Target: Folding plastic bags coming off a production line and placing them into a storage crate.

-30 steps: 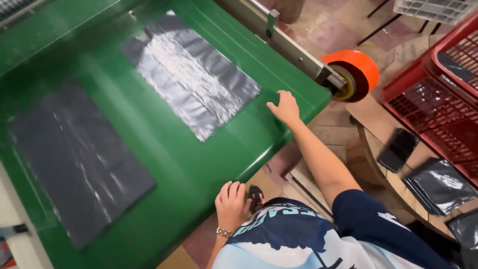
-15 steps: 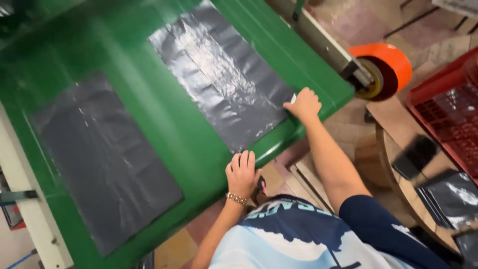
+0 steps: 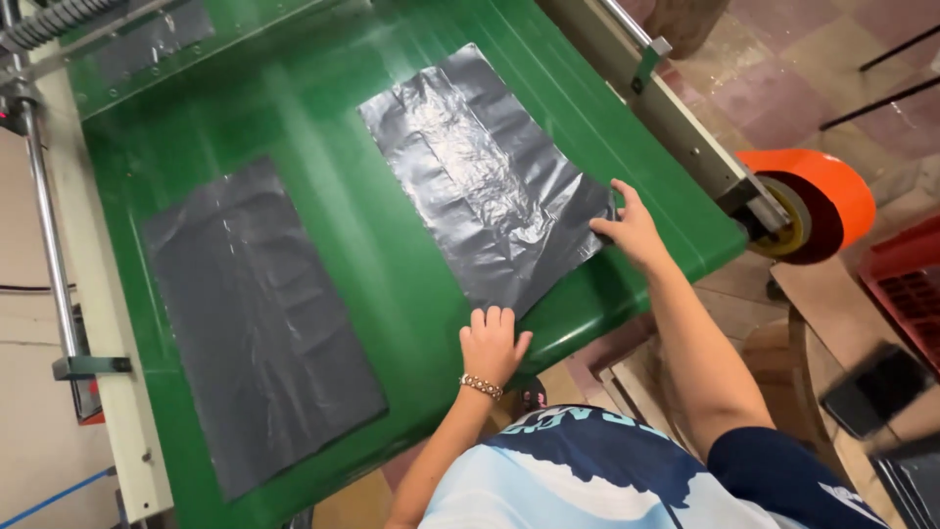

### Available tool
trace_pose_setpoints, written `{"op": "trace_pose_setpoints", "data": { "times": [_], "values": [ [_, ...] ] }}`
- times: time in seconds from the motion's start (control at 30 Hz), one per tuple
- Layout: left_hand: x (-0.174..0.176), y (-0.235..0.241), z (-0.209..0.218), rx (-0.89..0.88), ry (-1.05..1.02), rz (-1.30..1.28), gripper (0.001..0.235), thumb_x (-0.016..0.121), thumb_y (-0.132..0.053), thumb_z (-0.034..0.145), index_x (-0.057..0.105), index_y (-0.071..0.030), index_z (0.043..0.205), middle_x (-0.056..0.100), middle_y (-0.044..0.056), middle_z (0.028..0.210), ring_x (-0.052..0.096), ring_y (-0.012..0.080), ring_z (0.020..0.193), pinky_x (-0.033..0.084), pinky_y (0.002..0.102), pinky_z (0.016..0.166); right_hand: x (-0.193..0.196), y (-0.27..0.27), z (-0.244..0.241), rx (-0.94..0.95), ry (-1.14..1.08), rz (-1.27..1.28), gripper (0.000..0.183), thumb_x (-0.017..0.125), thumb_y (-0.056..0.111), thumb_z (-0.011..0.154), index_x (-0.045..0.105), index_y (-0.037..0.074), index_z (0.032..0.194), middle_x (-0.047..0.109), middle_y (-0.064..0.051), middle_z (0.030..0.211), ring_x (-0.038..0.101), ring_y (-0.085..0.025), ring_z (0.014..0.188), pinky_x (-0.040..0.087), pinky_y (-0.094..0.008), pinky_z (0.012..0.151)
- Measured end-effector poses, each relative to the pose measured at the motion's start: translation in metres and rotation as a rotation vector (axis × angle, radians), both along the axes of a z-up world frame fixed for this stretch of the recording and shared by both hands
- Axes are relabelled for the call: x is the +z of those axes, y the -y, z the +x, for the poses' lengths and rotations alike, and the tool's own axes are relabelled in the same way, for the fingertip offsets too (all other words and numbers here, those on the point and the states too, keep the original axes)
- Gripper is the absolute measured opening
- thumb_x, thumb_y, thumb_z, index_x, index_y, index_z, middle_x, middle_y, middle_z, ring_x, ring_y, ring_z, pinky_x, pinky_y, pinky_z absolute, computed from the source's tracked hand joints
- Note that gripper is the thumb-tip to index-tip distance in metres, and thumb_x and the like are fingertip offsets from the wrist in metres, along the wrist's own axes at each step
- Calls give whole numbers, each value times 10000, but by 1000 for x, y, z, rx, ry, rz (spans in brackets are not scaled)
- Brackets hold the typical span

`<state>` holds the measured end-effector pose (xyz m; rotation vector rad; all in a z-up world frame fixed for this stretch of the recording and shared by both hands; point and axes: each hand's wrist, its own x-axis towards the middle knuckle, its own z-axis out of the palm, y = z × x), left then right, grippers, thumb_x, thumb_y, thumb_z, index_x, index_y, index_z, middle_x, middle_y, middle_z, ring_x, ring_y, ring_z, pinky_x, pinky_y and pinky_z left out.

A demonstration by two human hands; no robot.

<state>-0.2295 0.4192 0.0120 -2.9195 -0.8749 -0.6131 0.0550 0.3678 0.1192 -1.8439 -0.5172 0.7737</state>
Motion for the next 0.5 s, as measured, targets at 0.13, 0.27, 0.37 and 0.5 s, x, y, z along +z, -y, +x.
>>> {"op": "trace_pose_setpoints", "data": {
  "times": [0.13, 0.27, 0.37, 0.5],
  "values": [
    [29, -12, -15, 14, 90, 185, 77, 603, -261, 829, 540, -239, 790, 435, -55, 742, 501, 189, 743, 404, 336, 549, -27, 16, 18, 46, -52, 239, 849, 709, 13, 835, 324, 158, 1578, 665, -223, 1018, 648, -265, 885, 583, -376, 736],
    [122, -8, -49, -115, 146, -164, 70, 625, -244, 793, 574, -197, 783, 534, -34, 804, 548, 202, 803, 421, 354, 557, -11, 66, 20, 299, -66, 241, 541, 756, 167, 791, 617, 65, 1304, 564, -126, 1386, 543, -252, 1052, 462, -386, 894],
    [174, -15, -71, -195, 124, -450, 68, 643, -213, 824, 609, -155, 811, 623, -3, 875, 565, 211, 812, 411, 368, 588, 21, 93, 17, 559, -364, 244, 548, 751, 253, 806, 586, 70, 1296, 697, -125, 1125, 706, -218, 771, 593, -337, 677],
    [212, -52, -73, -273, 133, -475, 42, 641, -165, 817, 625, -137, 843, 671, 39, 916, 609, 238, 817, 455, 375, 638, 45, 78, 24, 828, -321, 181, 610, 856, 183, 735, 613, 115, 1290, 778, -77, 945, 767, -152, 767, 623, -253, 647]
  ]
}}
